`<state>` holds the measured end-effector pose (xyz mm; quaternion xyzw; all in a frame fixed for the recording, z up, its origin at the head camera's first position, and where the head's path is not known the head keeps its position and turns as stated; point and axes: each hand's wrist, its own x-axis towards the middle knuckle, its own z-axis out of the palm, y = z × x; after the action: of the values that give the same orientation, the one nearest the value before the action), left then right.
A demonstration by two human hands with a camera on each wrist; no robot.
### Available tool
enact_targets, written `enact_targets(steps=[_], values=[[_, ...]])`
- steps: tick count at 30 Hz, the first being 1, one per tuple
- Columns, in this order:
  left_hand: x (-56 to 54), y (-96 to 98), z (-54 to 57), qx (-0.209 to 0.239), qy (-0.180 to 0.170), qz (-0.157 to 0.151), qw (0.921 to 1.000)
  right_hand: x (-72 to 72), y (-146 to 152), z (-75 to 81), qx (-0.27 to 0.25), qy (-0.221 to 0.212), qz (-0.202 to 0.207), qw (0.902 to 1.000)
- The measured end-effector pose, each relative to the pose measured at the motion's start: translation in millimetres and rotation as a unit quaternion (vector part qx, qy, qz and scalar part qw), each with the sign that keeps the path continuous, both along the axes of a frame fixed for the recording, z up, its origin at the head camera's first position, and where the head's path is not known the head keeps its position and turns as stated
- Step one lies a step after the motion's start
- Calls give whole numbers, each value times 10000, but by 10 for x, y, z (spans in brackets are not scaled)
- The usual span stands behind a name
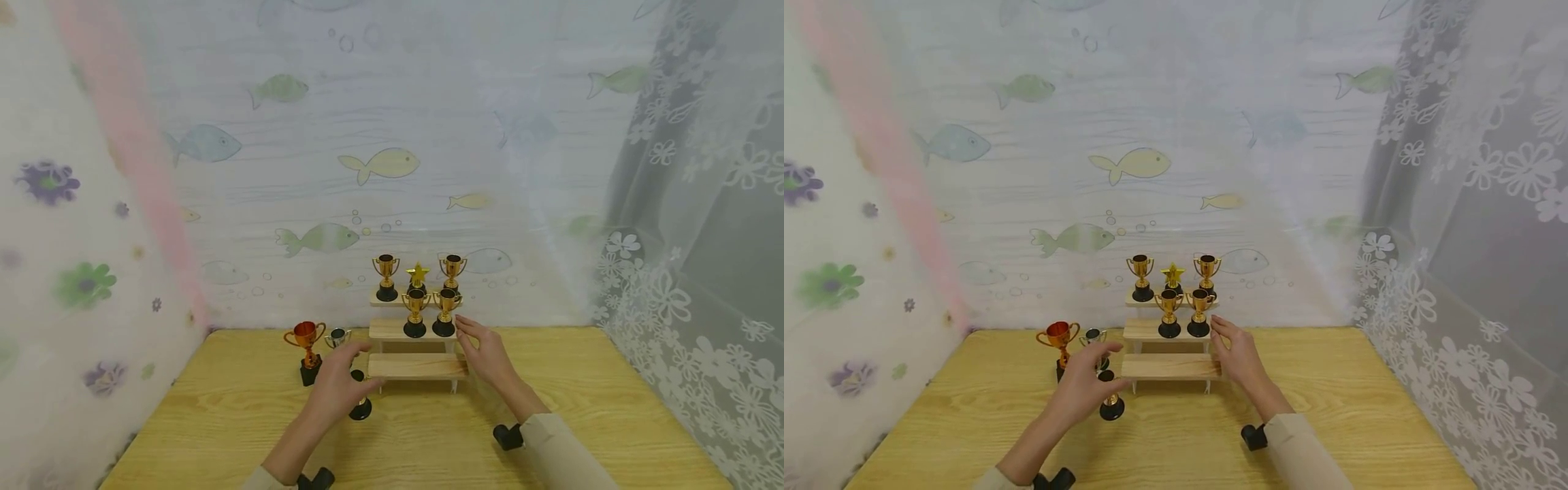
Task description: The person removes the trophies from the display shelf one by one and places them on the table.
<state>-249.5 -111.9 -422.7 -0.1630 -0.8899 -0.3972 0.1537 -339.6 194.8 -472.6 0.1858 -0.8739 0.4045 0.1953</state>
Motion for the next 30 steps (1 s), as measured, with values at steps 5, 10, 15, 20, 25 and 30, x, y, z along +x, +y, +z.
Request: enact_targets(steps=[5, 10, 15, 20, 25, 30], values=[[-57, 140, 85, 99, 13, -78, 9999, -12, 5, 7, 18, 57, -34, 10000], [-119, 274, 150, 251, -19, -178, 9995, -9, -4, -3, 24, 172, -57, 9998], [-198, 382, 201, 497, -252, -151, 9983, -7, -13, 2, 21, 165, -70, 9998], [-266, 486, 253, 516, -404, -104, 9978, 8, -11, 11, 2, 33, -45, 10000], [-334, 578, 309, 413, -408, -115, 9982, 8, -8, 23, 7, -31, -52, 10000], [-418, 634, 300, 486, -537, -156, 9973, -3, -16, 13, 64, 26, -71, 10000]])
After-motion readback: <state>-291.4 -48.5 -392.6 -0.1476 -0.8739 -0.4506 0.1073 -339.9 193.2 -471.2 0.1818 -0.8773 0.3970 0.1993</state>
